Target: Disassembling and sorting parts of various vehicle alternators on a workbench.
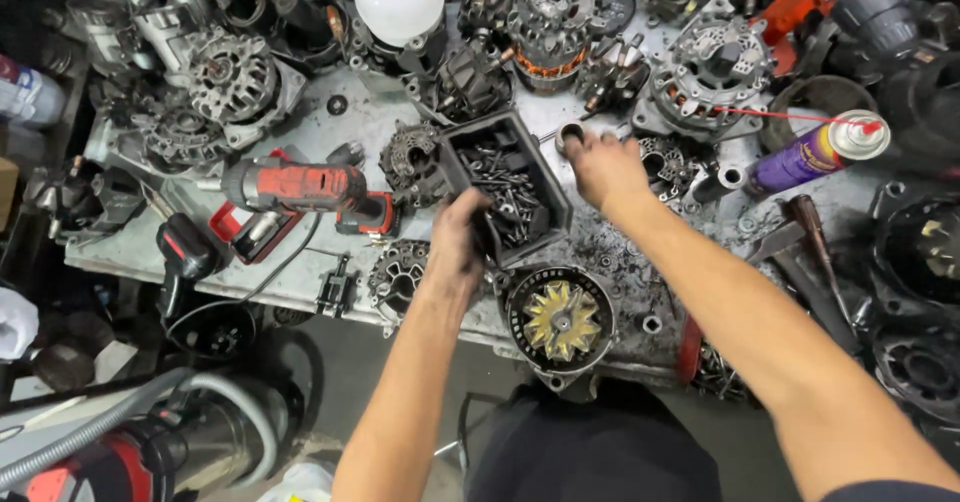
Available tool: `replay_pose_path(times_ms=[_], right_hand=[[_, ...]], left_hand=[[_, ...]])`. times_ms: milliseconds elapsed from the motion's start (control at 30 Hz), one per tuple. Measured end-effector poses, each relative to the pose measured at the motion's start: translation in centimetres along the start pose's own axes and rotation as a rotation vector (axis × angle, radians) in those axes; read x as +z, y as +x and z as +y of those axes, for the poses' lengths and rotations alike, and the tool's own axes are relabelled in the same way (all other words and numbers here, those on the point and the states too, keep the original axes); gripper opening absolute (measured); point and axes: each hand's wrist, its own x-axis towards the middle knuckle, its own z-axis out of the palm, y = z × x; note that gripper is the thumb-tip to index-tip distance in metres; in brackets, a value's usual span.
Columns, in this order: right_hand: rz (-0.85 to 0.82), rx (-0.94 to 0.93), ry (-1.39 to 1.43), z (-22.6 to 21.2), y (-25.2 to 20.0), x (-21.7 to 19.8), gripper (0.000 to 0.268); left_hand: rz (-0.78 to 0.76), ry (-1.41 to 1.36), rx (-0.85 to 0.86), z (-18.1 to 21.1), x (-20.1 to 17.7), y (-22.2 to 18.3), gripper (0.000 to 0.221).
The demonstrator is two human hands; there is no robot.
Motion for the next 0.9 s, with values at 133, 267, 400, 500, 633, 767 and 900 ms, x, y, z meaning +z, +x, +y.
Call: replay_pose_path(times_ms=[133,267,400,500,633,767,900], right_hand=[[-0.384,-0.101,0.138,1.7,-7.9,4.0,0.017],[-0.395,-0.139,0.228,1.6,-10.6,5.3,0.016],[-0.346,-0.16,0.171,3.5,-11.1,2.1,0.009],[-0.426,-0.007,0.238,5.5,-10.6,-5.0,0.026],[-0.326,0.12,0.398,5.4,-8.5,-11.0,0.048],[-0.281,0.095,0.373,4.8,-9.2,-9.9,0.047],[-0.394,0.245,0.107,5.1,-14.6,-4.3,0.014]], left_hand=[[-0.065,0.243,-0.013,0.3,3.1,0.9,0.077],[-0.056,0.26,-0.056,-0.6,6.8,2.7,0.081],[-0.121,0.238,-0.123,-3.9,8.3,7.2,0.07],[-0.159,0.266,-0.166,-6.3,8.9,9.3,0.066],[-0.186,0.386,-0.198,-12.1,7.7,14.9,0.065],[-0.163,0.464,-0.204,-14.3,6.7,17.1,0.073],[-0.127,0.507,-0.223,-12.7,5.9,14.9,0.059]])
